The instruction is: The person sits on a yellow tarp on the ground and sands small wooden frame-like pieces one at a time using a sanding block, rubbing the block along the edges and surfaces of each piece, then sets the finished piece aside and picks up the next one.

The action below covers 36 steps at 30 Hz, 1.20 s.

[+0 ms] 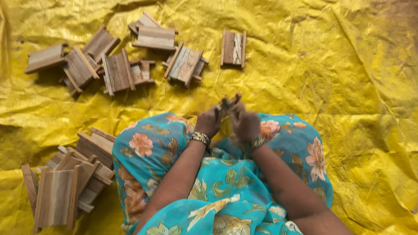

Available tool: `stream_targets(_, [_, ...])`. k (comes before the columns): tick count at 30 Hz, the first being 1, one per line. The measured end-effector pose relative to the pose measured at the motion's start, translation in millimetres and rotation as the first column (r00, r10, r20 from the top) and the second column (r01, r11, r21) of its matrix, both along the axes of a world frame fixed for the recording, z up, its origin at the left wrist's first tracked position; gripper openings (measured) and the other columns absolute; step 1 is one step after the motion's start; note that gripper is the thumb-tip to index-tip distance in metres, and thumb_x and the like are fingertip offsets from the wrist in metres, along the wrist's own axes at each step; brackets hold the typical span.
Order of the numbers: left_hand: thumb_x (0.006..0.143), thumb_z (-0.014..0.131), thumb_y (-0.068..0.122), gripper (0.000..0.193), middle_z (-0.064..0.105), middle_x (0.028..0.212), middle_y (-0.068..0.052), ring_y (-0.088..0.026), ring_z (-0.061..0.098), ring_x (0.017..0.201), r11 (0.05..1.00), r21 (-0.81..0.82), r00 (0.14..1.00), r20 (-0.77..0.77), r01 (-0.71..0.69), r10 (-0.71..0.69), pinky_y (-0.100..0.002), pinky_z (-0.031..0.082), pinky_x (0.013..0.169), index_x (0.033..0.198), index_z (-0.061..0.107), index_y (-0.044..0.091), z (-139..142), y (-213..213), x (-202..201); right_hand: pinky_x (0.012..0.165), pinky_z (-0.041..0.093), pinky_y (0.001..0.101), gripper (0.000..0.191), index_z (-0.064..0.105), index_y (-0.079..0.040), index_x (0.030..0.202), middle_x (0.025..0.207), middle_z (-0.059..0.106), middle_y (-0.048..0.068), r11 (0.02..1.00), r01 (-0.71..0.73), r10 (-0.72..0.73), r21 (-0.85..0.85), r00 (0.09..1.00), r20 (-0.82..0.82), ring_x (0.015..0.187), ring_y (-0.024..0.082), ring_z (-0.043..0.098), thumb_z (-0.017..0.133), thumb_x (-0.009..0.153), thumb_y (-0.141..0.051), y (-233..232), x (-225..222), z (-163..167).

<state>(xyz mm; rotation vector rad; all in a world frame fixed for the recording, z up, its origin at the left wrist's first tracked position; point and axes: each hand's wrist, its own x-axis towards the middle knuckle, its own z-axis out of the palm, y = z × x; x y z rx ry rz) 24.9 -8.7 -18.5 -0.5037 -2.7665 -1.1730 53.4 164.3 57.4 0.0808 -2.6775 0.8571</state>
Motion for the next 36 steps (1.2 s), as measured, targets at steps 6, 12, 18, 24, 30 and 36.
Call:
stream_targets(6, [0.094, 0.066, 0.024, 0.026, 0.07, 0.081, -0.022, -0.044, 0.068, 0.078, 0.999, -0.038, 1.0, -0.003, 0.012, -0.012, -0.055, 0.054, 0.07, 0.111, 0.058, 0.006, -3.6, 1.9, -1.0, 0.05, 0.051, 0.0507, 0.022, 0.06, -0.014, 0.097, 0.063, 0.067, 0.014, 0.995, 0.061, -0.06, 0.076, 0.998, -0.016, 0.058, 0.037, 0.068, 0.072, 0.093, -0.031, -7.6, 2.9, 11.0])
stream_targets(12, [0.094, 0.066, 0.025, 0.032, 0.068, 0.078, -0.024, -0.046, 0.067, 0.075, 1.0, 0.025, 0.999, -0.035, -0.016, 0.016, -0.056, 0.053, 0.066, 0.117, 0.059, 0.005, -1.1, 2.7, -0.1, 0.052, 0.05, 0.0513, 0.02, 0.062, -0.012, 0.095, 0.067, 0.069, 0.013, 0.995, 0.085, -0.087, 0.055, 0.996, 0.036, 0.063, 0.038, 0.069, 0.073, 0.097, -0.028, -4.2, 0.9, 2.8])
stream_targets(18, [0.095, 0.067, 0.033, 0.034, 0.07, 0.079, -0.022, -0.043, 0.069, 0.075, 0.999, 0.008, 0.994, 0.099, -0.053, 0.052, -0.055, 0.054, 0.067, 0.109, 0.06, 0.003, 2.3, 6.3, -3.5, 0.053, 0.054, 0.048, 0.024, 0.06, -0.01, 0.094, 0.073, 0.07, 0.014, 0.993, -0.054, 0.046, -0.105, 0.996, -0.07, 0.064, 0.037, 0.07, 0.072, 0.092, -0.03, -1.4, -1.1, 0.2])
stream_targets(24, [0.09, 0.067, 0.026, 0.042, 0.07, 0.079, -0.024, -0.045, 0.068, 0.074, 1.0, 0.004, 1.0, -0.015, 0.002, -0.002, -0.056, 0.054, 0.066, 0.121, 0.058, 0.001, 1.8, 8.9, -3.5, 0.054, 0.052, 0.0509, 0.027, 0.062, -0.009, 0.091, 0.066, 0.068, 0.014, 0.978, 0.177, -0.186, 0.111, 0.98, 0.076, 0.063, 0.039, 0.069, 0.072, 0.097, -0.034, 3.1, 0.8, 6.4])
stream_targets(30, [0.094, 0.067, 0.027, 0.027, 0.072, 0.084, -0.022, -0.043, 0.069, 0.078, 1.0, 0.019, 0.999, 0.039, 0.002, -0.003, -0.055, 0.055, 0.069, 0.11, 0.06, 0.006, 1.8, 9.6, -2.0, 0.052, 0.052, 0.05, 0.023, 0.063, -0.012, 0.088, 0.064, 0.066, 0.014, 0.999, 0.009, -0.01, 0.035, 1.0, 0.017, 0.061, 0.038, 0.068, 0.07, 0.094, -0.033, 2.4, 1.2, 2.8])
stream_targets(36, [0.095, 0.065, 0.024, 0.028, 0.071, 0.081, -0.021, -0.043, 0.069, 0.077, 0.999, -0.018, 0.999, 0.033, 0.028, -0.028, -0.054, 0.055, 0.071, 0.114, 0.058, 0.005, 9.7, 8.5, -0.8, 0.053, 0.052, 0.0483, 0.025, 0.064, -0.012, 0.087, 0.068, 0.07, 0.012, 0.996, 0.089, -0.088, 0.028, 0.996, -0.022, 0.061, 0.035, 0.07, 0.073, 0.093, -0.034, 6.9, -1.4, 8.4])
